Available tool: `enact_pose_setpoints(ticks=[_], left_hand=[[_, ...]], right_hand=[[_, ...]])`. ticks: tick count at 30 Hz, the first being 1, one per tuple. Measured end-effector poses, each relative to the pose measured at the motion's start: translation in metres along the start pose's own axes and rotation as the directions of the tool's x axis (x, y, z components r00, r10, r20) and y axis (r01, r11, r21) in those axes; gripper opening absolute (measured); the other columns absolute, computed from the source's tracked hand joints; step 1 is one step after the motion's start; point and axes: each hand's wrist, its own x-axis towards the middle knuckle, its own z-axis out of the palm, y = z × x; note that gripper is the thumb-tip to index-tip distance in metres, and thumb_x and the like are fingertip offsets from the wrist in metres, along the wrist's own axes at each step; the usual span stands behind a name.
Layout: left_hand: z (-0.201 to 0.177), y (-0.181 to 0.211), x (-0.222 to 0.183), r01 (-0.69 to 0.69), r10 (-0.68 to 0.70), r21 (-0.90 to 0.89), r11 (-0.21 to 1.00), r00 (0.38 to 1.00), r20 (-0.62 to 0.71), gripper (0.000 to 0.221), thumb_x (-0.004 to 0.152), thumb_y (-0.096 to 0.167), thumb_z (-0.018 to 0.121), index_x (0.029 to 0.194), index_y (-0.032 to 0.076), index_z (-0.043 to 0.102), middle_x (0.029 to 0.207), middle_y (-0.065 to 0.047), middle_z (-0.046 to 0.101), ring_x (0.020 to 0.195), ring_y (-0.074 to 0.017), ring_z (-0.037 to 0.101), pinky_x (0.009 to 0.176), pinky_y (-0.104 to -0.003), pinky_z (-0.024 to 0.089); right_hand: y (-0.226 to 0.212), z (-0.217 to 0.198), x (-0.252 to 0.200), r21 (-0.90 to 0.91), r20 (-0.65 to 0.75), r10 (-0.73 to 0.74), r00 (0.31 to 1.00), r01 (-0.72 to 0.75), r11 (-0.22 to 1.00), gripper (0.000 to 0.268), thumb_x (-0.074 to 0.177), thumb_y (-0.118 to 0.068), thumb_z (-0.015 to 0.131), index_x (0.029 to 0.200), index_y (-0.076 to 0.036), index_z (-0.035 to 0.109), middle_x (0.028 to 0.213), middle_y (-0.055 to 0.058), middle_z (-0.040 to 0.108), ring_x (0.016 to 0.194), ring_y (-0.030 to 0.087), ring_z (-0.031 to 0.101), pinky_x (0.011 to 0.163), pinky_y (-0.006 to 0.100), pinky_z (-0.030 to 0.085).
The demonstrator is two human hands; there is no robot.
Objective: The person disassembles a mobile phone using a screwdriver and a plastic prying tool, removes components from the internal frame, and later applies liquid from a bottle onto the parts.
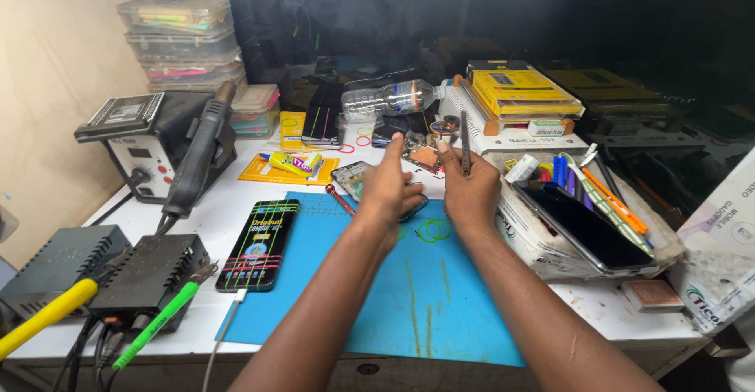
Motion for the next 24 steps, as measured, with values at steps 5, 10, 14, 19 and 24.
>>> enact_pose_setpoints(ticks=[5,10,14,19,24], left_hand=[[-0.016,-0.007,0.009,0.017,0.096,-0.376,0.927,0.955,0.281,0.092,0.094,0.084,0.034,0.122,0.001,0.060,0.093,-0.015,0.055,0.083,-0.0258,0.061,0.080,-0.045,0.055],[-0.045,0.011,0.002,0.091,-0.049,-0.399,0.912,0.992,0.113,0.088,0.092,0.080,0.028,0.126,0.003,0.057,0.112,-0.021,0.067,0.096,-0.0309,0.069,0.088,-0.048,0.058],[-0.057,0.015,-0.010,0.065,-0.011,-0.321,0.945,0.986,0.166,0.091,0.089,0.080,0.020,0.120,0.005,0.063,0.101,-0.017,0.071,0.088,-0.0287,0.071,0.073,-0.045,0.063],[-0.059,0.020,-0.021,-0.087,0.143,-0.244,0.966,0.965,0.221,0.095,0.089,0.083,0.019,0.113,0.005,0.068,0.086,-0.012,0.071,0.070,-0.0220,0.069,0.061,-0.038,0.060],[-0.059,0.025,-0.030,-0.122,0.186,-0.241,0.963,0.948,0.260,0.095,0.088,0.085,0.020,0.109,0.005,0.067,0.079,-0.009,0.069,0.061,-0.0182,0.068,0.055,-0.037,0.060]], right_hand=[[-0.007,0.004,-0.015,-0.014,0.316,-0.268,0.910,0.287,0.958,0.033,0.093,-0.038,0.073,0.112,-0.011,0.079,0.070,0.001,0.067,0.062,0.007,0.061,0.056,0.029,0.049],[-0.001,0.008,-0.013,-0.188,0.315,-0.072,0.946,0.136,0.973,0.037,0.103,-0.034,0.061,0.130,-0.011,0.067,0.065,0.017,0.060,0.061,0.027,0.058,0.057,0.044,0.045],[0.015,0.010,-0.006,-0.262,0.196,-0.251,0.948,0.297,0.918,0.032,0.109,-0.028,0.051,0.131,-0.009,0.066,0.083,0.013,0.072,0.078,0.031,0.072,0.074,0.048,0.054],[-0.004,-0.001,-0.012,-0.630,0.185,0.001,0.983,0.118,0.767,0.030,0.095,-0.036,0.064,0.118,-0.022,0.078,0.090,0.019,0.075,0.088,0.039,0.073,0.081,0.052,0.057],[-0.016,-0.002,-0.021,-0.735,0.183,0.038,0.982,0.111,0.669,0.027,0.094,-0.037,0.070,0.116,-0.023,0.079,0.090,0.022,0.074,0.088,0.042,0.072,0.081,0.051,0.057]])
